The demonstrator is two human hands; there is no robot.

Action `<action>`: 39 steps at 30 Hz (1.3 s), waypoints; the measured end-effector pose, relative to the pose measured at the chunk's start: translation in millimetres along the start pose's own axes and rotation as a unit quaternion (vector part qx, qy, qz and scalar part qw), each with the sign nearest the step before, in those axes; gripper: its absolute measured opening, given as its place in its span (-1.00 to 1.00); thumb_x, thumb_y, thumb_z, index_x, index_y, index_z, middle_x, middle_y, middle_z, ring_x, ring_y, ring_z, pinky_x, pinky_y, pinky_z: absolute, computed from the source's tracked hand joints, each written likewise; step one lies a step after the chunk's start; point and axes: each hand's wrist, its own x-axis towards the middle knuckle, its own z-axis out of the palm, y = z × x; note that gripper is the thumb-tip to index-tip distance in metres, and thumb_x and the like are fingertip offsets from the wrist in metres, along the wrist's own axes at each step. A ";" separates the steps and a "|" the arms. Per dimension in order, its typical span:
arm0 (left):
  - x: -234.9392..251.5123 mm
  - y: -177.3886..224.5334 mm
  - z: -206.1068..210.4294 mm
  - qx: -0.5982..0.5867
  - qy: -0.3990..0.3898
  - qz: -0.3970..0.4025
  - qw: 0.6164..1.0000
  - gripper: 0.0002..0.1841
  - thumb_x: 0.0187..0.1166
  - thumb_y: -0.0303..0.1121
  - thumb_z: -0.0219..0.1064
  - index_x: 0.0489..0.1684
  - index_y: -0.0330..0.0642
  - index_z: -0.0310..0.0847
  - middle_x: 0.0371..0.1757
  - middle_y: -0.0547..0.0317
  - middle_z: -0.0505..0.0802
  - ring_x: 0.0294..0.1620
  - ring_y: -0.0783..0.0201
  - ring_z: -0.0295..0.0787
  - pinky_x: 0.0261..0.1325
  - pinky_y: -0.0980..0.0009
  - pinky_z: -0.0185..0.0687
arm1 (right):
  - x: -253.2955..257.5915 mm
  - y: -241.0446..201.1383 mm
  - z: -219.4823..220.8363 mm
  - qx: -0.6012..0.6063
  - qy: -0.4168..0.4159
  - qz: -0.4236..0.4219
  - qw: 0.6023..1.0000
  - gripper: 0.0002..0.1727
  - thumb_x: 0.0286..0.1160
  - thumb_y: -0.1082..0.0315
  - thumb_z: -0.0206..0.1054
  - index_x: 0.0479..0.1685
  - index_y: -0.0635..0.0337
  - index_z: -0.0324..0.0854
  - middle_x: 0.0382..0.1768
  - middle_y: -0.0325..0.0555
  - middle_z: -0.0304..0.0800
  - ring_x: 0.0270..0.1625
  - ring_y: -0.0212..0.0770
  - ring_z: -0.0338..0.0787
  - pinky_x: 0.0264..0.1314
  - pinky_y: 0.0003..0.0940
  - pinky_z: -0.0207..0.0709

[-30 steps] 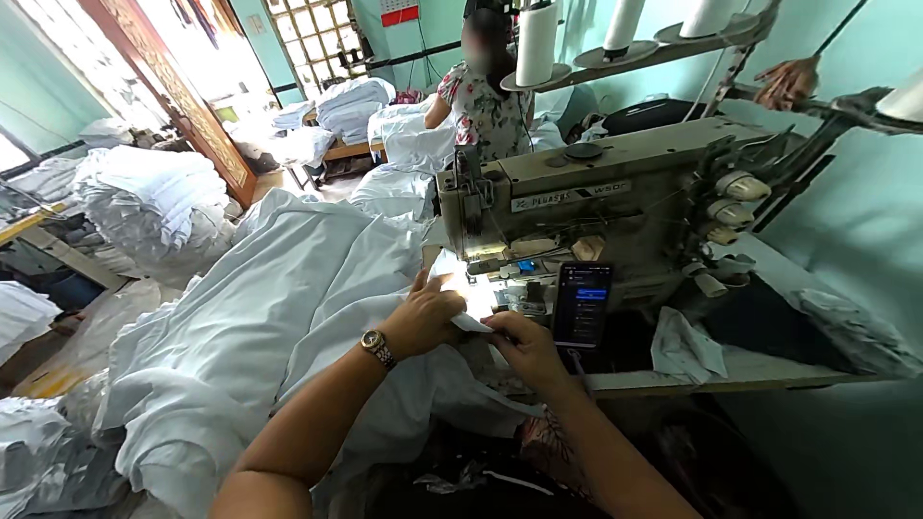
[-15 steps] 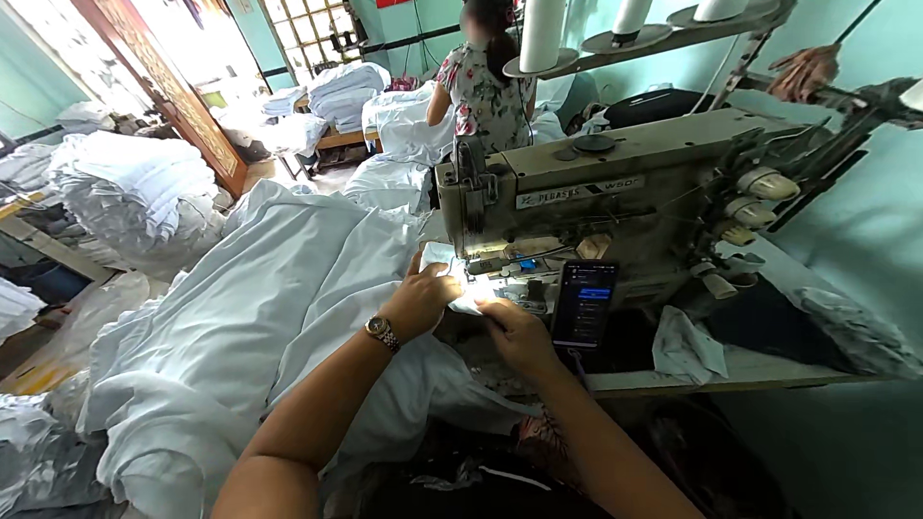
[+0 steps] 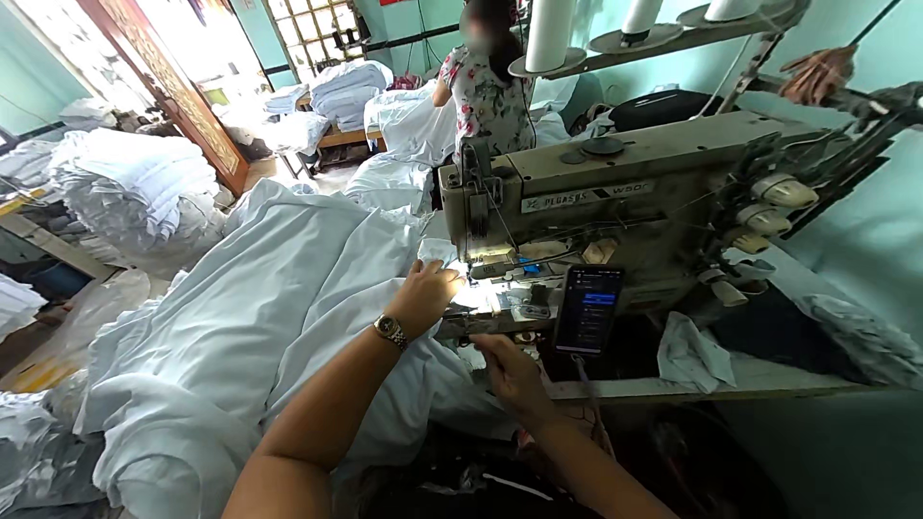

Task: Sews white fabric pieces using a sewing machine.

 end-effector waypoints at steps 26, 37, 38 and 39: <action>4.2 -3.4 2.5 -0.019 -0.001 0.005 1.000 -0.71 0.65 -0.53 0.18 0.09 -0.06 0.83 0.18 0.08 0.86 0.44 -0.02 0.66 0.43 -0.09 0.54 | -5.1 6.7 15.8 -0.062 -0.123 0.052 0.989 -0.74 0.68 0.22 0.20 -0.02 0.04 0.83 -0.21 -0.19 0.90 -0.17 -0.26 0.89 -0.08 -0.24 0.79; 36.8 -35.6 10.6 -0.081 0.062 0.072 0.992 -0.74 0.39 -0.70 0.34 -0.14 -0.21 0.87 0.04 0.00 0.90 0.24 0.01 0.80 0.37 0.02 0.66 | -2.6 6.4 18.3 -0.097 -0.161 0.051 0.981 -0.73 0.64 0.16 0.24 -0.03 0.02 0.83 -0.27 -0.19 0.87 -0.24 -0.22 0.88 -0.18 -0.19 0.78; 42.8 -41.2 9.6 -0.064 0.045 0.066 0.995 -0.74 0.40 -0.69 0.36 -0.10 -0.20 0.87 0.09 -0.01 0.88 0.26 -0.02 0.78 0.38 -0.01 0.65 | -2.9 7.4 18.3 -0.095 -0.163 0.050 0.981 -0.73 0.65 0.16 0.23 -0.02 0.02 0.83 -0.27 -0.18 0.87 -0.23 -0.22 0.88 -0.17 -0.19 0.78; 47.7 -47.2 7.4 -0.046 0.024 0.049 0.997 -0.73 0.41 -0.68 0.37 -0.04 -0.21 0.86 0.13 -0.05 0.87 0.29 -0.06 0.77 0.39 -0.05 0.64 | -3.7 7.9 18.3 -0.092 -0.164 0.049 0.981 -0.73 0.65 0.16 0.23 -0.02 0.03 0.83 -0.26 -0.17 0.87 -0.22 -0.21 0.89 -0.16 -0.18 0.78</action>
